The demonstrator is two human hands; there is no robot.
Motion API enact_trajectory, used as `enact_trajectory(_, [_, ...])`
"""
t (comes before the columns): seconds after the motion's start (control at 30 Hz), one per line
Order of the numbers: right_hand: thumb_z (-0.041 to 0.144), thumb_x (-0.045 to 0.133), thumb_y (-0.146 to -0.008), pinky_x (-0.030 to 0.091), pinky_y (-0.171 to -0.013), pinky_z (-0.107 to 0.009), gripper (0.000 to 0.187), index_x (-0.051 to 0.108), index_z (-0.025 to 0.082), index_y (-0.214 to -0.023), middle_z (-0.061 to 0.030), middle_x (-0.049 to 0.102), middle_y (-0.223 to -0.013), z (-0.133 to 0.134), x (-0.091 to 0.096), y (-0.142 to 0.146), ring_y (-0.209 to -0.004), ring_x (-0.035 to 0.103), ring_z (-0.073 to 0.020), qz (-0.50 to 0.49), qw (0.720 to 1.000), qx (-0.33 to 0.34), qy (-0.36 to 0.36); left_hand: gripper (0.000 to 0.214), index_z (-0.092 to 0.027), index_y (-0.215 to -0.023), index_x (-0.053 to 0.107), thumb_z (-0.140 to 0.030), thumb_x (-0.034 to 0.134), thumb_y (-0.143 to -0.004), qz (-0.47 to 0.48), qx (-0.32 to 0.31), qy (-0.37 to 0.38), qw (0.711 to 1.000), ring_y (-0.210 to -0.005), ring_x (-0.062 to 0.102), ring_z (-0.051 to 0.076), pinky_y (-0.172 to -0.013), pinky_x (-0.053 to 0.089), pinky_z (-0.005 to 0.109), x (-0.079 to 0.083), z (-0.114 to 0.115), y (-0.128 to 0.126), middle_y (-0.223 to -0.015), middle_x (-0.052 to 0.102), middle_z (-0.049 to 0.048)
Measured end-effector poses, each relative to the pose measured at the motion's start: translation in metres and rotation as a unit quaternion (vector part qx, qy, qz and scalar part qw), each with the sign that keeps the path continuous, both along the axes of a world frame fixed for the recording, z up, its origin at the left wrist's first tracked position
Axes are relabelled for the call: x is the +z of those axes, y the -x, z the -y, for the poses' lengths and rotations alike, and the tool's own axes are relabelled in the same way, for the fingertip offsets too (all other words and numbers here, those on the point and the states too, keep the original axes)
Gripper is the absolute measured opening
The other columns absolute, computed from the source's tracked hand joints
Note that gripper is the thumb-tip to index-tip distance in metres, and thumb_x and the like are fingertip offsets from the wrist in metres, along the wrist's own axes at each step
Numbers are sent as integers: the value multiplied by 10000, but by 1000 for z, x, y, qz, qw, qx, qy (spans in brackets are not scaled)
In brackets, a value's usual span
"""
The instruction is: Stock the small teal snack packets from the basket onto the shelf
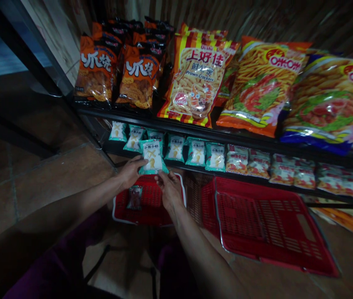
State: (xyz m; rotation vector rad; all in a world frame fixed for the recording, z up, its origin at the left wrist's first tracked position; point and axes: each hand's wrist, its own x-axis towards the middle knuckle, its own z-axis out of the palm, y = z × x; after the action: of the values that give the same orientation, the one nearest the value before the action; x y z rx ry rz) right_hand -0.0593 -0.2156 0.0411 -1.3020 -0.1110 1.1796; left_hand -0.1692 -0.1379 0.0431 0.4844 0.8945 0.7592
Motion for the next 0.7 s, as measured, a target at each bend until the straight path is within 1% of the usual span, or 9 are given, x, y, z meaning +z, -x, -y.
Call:
enact_trajectory(0.17, [244, 840, -463, 437, -455, -157, 318, 656, 175, -714, 32, 669, -658, 1, 0, 1, -520, 575, -60, -5, 1000, -4, 12, 256, -181, -800, 591, -245, 728, -593, 1, 4, -17, 1000, -710, 617, 144, -709, 488, 271, -3, -4, -1, -758, 657, -7])
enact_trajectory(0.23, [234, 841, -452, 432, -445, -154, 318, 659, 174, -706, 31, 665, -647, 1, 0, 1, -517, 579, -62, -9, 1000, -9, 17, 262, -177, -813, 605, -297, 727, -615, -1, 12, -1, 1000, -692, 609, 139, -702, 485, 267, -4, -7, -1, -744, 652, -2])
enact_trajectory(0.33, [215, 839, -433, 421, -423, -158, 314, 656, 178, -686, 30, 659, -629, 1, 0, 0, -498, 566, -64, -11, 1000, -17, 20, 313, -170, -815, 612, -393, 734, -631, 0, 21, 44, 999, -632, 593, 141, -682, 489, 288, -4, -10, 0, -686, 632, 1])
enact_trajectory(0.4, [211, 836, -431, 411, -406, -158, 304, 651, 179, -670, 33, 650, -609, 1, -1, -1, -479, 548, -60, -7, 1000, -19, 20, 341, -168, -787, 607, -436, 744, -627, -9, 26, 45, 999, -597, 581, 140, -663, 485, 292, -3, -12, 2, -650, 616, -1])
enact_trajectory(0.5, [217, 827, -447, 400, -387, -157, 293, 650, 185, -677, 39, 640, -596, 1, -5, -4, -460, 525, -55, 3, 1000, -18, 16, 336, -174, -789, 609, -444, 743, -640, -26, 31, 14, 999, -596, 583, 137, -635, 475, 280, -3, -16, 4, -679, 628, 4])
enact_trajectory(0.6, [206, 825, -444, 391, -381, -157, 288, 639, 190, -663, 40, 647, -605, 1, -9, -6, -449, 504, -49, 6, 999, -29, 19, 320, -193, -867, 614, -416, 734, -671, -35, 34, -9, 999, -639, 605, 137, -616, 472, 267, -3, -20, 5, -800, 664, 16])
enact_trajectory(0.7, [189, 825, -440, 392, -385, -146, 274, 626, 185, -629, 41, 646, -602, 2, -10, -6, -452, 499, -42, 5, 999, -32, 24, 289, -194, -905, 612, -387, 710, -714, -50, 45, -17, 998, -640, 604, 127, -604, 469, 258, -4, -23, 7, -844, 669, 25])
